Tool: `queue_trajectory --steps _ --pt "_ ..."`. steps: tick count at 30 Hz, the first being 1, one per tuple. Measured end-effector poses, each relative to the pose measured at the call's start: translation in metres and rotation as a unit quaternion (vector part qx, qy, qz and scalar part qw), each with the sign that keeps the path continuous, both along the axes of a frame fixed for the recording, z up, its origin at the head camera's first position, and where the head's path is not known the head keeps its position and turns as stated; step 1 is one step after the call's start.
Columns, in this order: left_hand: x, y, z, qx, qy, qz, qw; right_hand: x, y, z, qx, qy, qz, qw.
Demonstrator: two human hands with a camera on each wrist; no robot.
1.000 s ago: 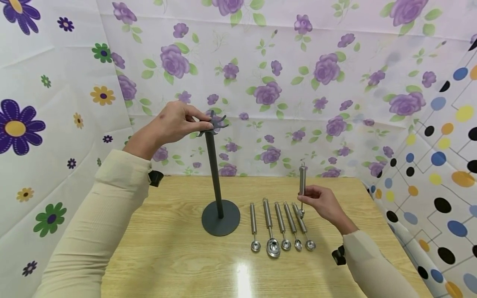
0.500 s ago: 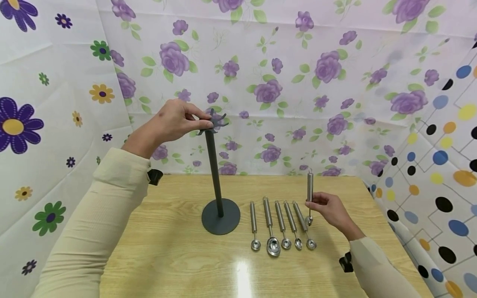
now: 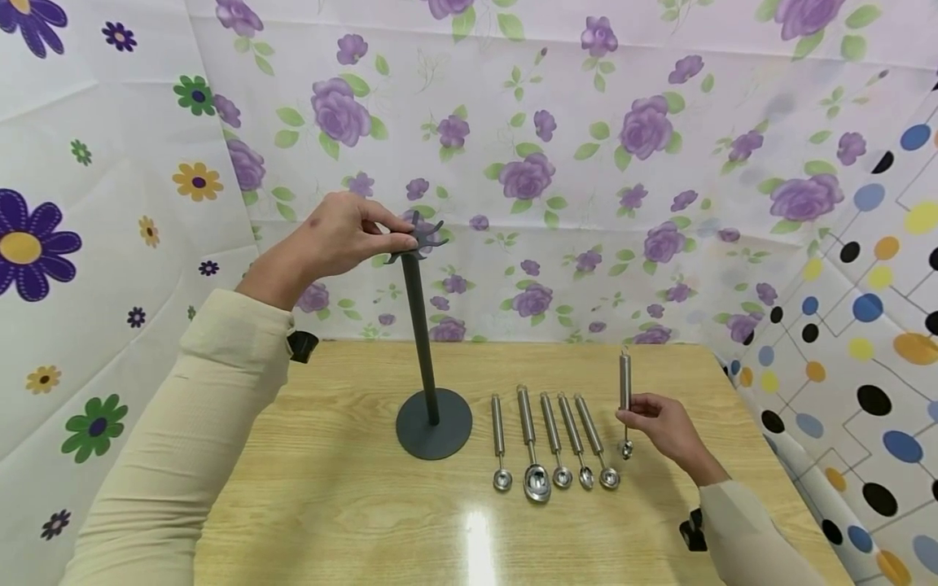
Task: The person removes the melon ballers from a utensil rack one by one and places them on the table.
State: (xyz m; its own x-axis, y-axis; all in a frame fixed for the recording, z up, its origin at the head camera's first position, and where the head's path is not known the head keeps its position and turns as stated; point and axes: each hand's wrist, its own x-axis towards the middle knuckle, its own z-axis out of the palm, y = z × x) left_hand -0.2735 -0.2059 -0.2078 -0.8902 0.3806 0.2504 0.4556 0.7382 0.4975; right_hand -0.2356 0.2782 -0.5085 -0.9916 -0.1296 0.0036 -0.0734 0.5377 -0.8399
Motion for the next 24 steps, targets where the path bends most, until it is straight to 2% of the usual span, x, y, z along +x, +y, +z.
queue_trajectory --steps 14,24 --pt "0.000 0.000 0.000 -0.003 0.000 0.003 1.0000 0.008 0.023 -0.033 0.001 -0.043 -0.032 0.9986" --pt "0.000 0.001 0.001 -0.003 0.001 0.001 1.0000 0.009 0.026 -0.053 0.010 -0.066 -0.044 0.9968"
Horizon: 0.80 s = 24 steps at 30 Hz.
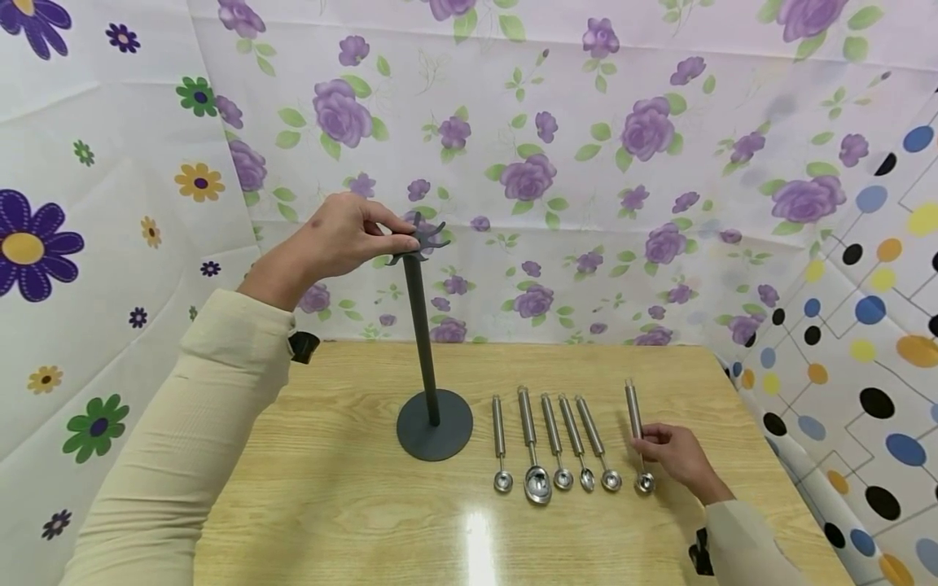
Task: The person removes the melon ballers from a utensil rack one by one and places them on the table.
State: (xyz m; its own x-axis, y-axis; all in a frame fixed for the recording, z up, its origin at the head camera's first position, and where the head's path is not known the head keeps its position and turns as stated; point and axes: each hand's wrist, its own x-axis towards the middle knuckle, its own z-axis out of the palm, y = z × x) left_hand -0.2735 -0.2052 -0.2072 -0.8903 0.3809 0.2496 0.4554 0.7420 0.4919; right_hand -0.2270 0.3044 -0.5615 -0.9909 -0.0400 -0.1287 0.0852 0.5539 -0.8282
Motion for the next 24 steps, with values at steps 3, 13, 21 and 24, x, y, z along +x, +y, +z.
queue_trajectory --steps 3,13,21,24 --pt "0.000 0.000 0.000 -0.001 0.001 -0.001 1.0000 -0.001 0.000 -0.005 0.004 -0.005 -0.005 1.0000" --pt "0.000 0.001 0.000 -0.001 0.000 -0.005 1.0000 -0.007 -0.003 -0.012 0.039 -0.018 -0.024 0.9988" --pt "0.000 0.001 0.000 0.010 -0.008 -0.002 0.9999 -0.012 -0.010 -0.014 0.067 -0.014 -0.039 0.9969" --pt "0.000 0.000 -0.001 0.009 -0.008 -0.002 0.9999 -0.013 -0.013 -0.014 0.076 -0.011 -0.046 0.9959"
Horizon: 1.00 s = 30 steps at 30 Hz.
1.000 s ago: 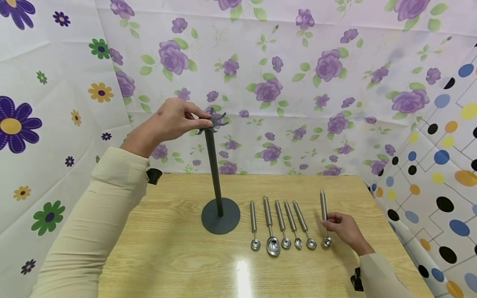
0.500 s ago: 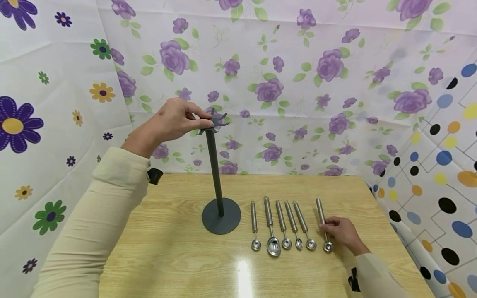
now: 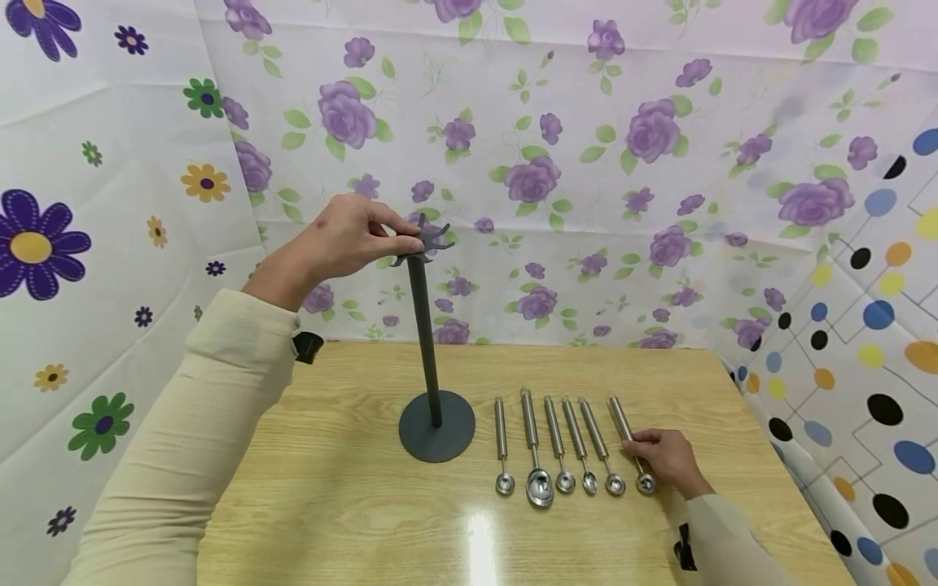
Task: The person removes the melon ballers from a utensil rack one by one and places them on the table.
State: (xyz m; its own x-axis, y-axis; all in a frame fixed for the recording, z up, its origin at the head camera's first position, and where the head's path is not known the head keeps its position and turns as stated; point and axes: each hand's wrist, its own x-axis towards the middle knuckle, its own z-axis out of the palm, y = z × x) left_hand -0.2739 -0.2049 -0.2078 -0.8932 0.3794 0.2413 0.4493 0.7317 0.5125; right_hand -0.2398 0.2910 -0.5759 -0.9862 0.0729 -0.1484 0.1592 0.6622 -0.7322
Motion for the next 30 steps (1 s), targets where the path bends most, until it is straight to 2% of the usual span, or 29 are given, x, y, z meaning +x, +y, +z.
queue_trajectory --steps 6,17,25,27,30 --pt "0.000 0.000 0.000 0.002 -0.001 -0.001 1.0000 0.001 -0.006 0.001 0.033 0.014 -0.003 0.9993" --pt "-0.003 0.001 -0.004 0.009 0.001 -0.008 0.9999 0.002 -0.010 0.002 0.042 0.003 0.006 0.9991" --pt "-0.002 0.000 -0.022 0.029 0.033 -0.036 0.9984 0.006 -0.006 0.004 0.049 -0.006 0.022 0.9985" --pt "0.001 -0.005 -0.028 0.036 0.050 -0.028 0.9977 0.007 -0.004 0.010 0.063 -0.006 0.039 0.9972" --pt "0.010 -0.017 -0.040 0.041 0.079 0.003 0.9961 0.007 0.000 0.028 0.091 0.014 0.079 0.9925"
